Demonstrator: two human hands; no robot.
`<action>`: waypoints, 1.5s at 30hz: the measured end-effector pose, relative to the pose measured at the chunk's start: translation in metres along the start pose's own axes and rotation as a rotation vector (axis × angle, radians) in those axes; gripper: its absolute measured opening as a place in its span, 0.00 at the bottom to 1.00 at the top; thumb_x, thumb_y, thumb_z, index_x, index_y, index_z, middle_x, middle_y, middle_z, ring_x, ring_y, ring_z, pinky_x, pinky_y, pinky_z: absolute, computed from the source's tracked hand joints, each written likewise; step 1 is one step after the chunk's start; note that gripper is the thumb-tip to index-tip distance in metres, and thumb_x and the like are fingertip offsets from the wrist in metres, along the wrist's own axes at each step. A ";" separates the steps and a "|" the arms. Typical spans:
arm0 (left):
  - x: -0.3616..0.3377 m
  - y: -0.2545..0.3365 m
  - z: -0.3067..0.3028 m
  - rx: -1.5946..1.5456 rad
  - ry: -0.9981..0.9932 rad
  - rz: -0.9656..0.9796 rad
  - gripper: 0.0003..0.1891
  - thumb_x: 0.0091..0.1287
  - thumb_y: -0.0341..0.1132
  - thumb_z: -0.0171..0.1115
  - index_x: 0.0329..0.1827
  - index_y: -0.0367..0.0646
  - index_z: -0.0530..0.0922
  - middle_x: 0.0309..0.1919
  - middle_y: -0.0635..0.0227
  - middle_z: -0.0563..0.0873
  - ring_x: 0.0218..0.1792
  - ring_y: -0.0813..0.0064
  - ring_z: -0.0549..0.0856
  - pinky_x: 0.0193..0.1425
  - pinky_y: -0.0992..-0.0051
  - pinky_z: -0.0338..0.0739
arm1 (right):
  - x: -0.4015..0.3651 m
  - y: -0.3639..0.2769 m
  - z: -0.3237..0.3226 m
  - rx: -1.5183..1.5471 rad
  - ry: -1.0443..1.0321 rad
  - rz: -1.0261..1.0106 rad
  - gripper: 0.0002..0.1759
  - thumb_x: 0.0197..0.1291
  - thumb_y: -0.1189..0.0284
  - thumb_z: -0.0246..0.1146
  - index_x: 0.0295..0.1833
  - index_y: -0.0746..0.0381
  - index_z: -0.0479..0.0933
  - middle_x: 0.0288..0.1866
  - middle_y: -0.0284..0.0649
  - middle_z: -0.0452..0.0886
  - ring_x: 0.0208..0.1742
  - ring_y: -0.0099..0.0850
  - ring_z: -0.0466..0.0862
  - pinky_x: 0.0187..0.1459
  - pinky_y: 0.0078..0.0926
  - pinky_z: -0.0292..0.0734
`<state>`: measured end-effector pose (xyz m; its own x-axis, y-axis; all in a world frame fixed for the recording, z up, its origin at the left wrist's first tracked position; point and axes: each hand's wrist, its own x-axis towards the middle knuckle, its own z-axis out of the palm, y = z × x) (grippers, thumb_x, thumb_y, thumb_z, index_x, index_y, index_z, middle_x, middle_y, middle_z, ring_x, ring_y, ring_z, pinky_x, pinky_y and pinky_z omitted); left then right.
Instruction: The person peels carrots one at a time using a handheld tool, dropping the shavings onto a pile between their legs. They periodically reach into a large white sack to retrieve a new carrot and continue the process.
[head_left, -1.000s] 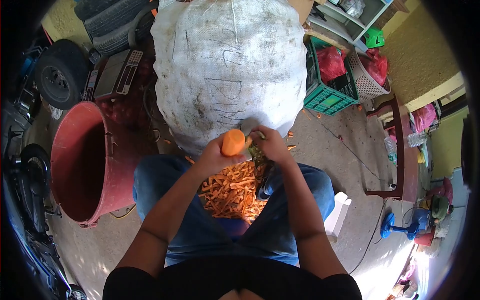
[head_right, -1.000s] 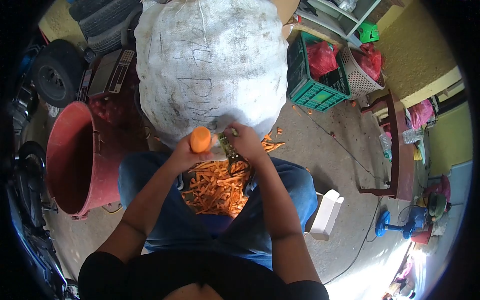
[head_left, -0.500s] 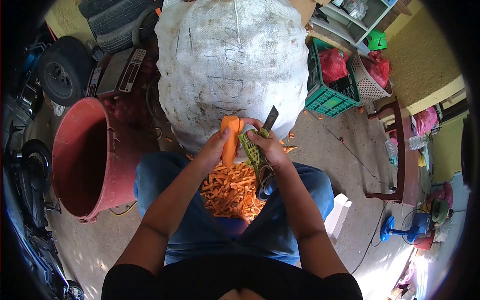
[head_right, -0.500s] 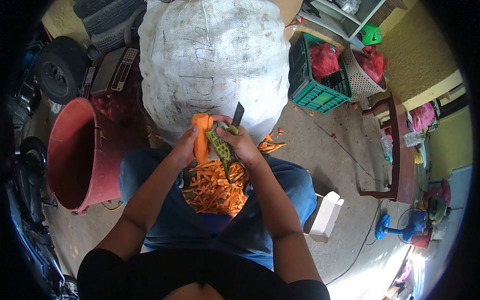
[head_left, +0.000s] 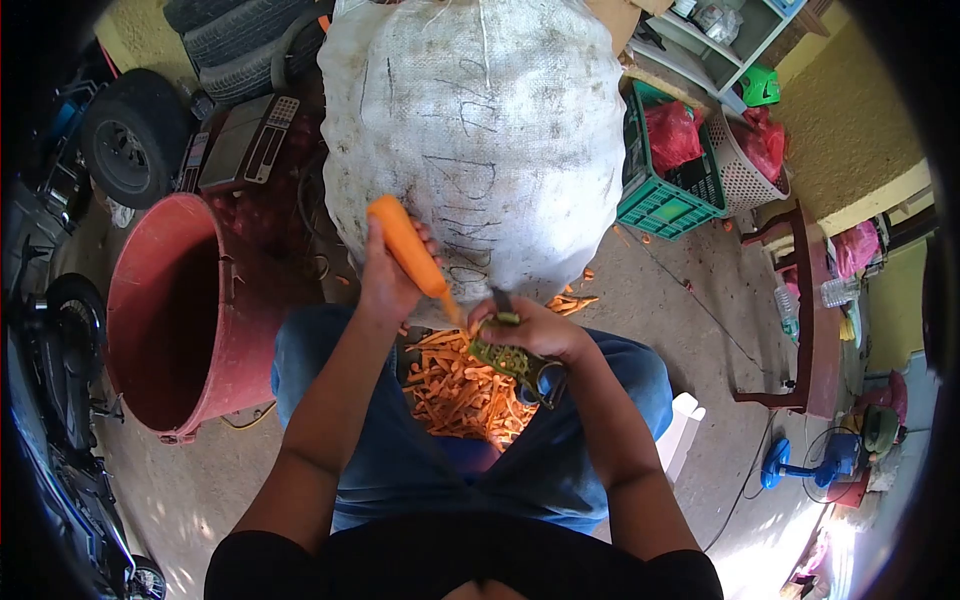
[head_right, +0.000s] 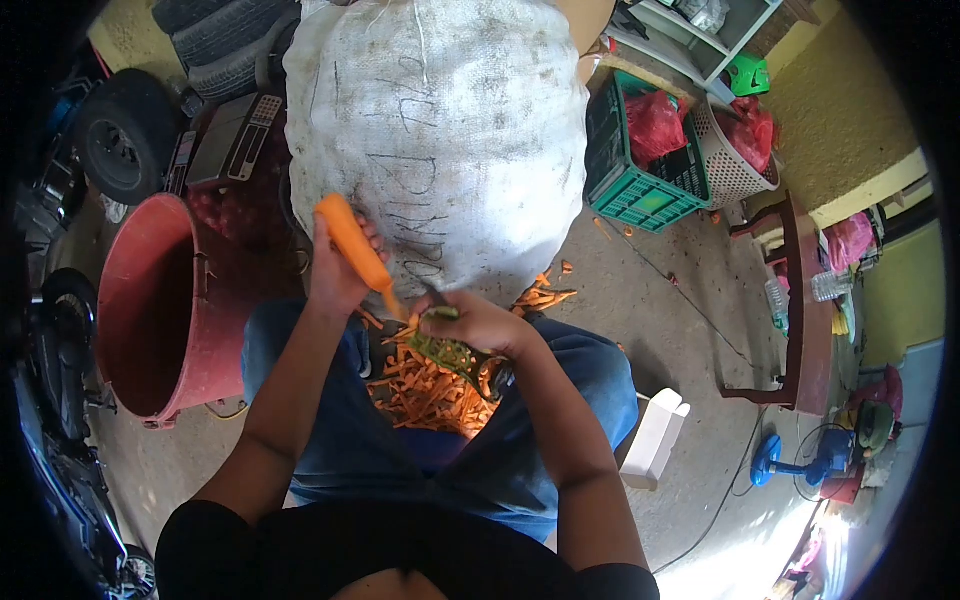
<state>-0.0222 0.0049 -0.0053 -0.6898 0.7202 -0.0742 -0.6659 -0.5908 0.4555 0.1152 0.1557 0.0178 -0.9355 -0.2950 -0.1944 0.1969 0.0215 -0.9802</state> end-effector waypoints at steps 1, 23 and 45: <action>-0.001 0.007 0.001 -0.088 -0.042 0.027 0.25 0.61 0.59 0.36 0.38 0.44 0.66 0.29 0.70 0.70 0.31 0.74 0.70 0.36 0.72 0.67 | 0.001 -0.003 -0.002 -0.253 -0.078 0.025 0.15 0.54 0.70 0.55 0.47 0.63 0.69 0.39 0.39 0.76 0.42 0.29 0.74 0.47 0.25 0.65; -0.103 0.318 -0.145 2.652 0.549 0.294 0.11 0.50 0.30 0.56 0.37 0.37 0.71 0.30 0.52 0.78 0.33 0.57 0.78 0.37 0.66 0.71 | 0.023 0.008 -0.011 -0.391 -0.114 0.074 0.17 0.54 0.69 0.54 0.51 0.60 0.69 0.50 0.44 0.72 0.53 0.34 0.69 0.54 0.26 0.60; 0.374 0.217 0.085 2.410 -0.356 0.262 0.11 0.57 0.37 0.51 0.40 0.44 0.76 0.35 0.65 0.81 0.35 0.71 0.78 0.40 0.74 0.70 | -0.031 -0.010 -0.165 0.562 0.845 -0.455 0.22 0.52 0.60 0.57 0.46 0.65 0.66 0.12 0.30 0.59 0.12 0.18 0.57 0.17 0.16 0.52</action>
<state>-0.4011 0.1768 0.1413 -0.4480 0.8892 0.0934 0.8799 0.4200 0.2220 0.0935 0.3216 0.0277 -0.8112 0.5848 0.0054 -0.3104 -0.4226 -0.8515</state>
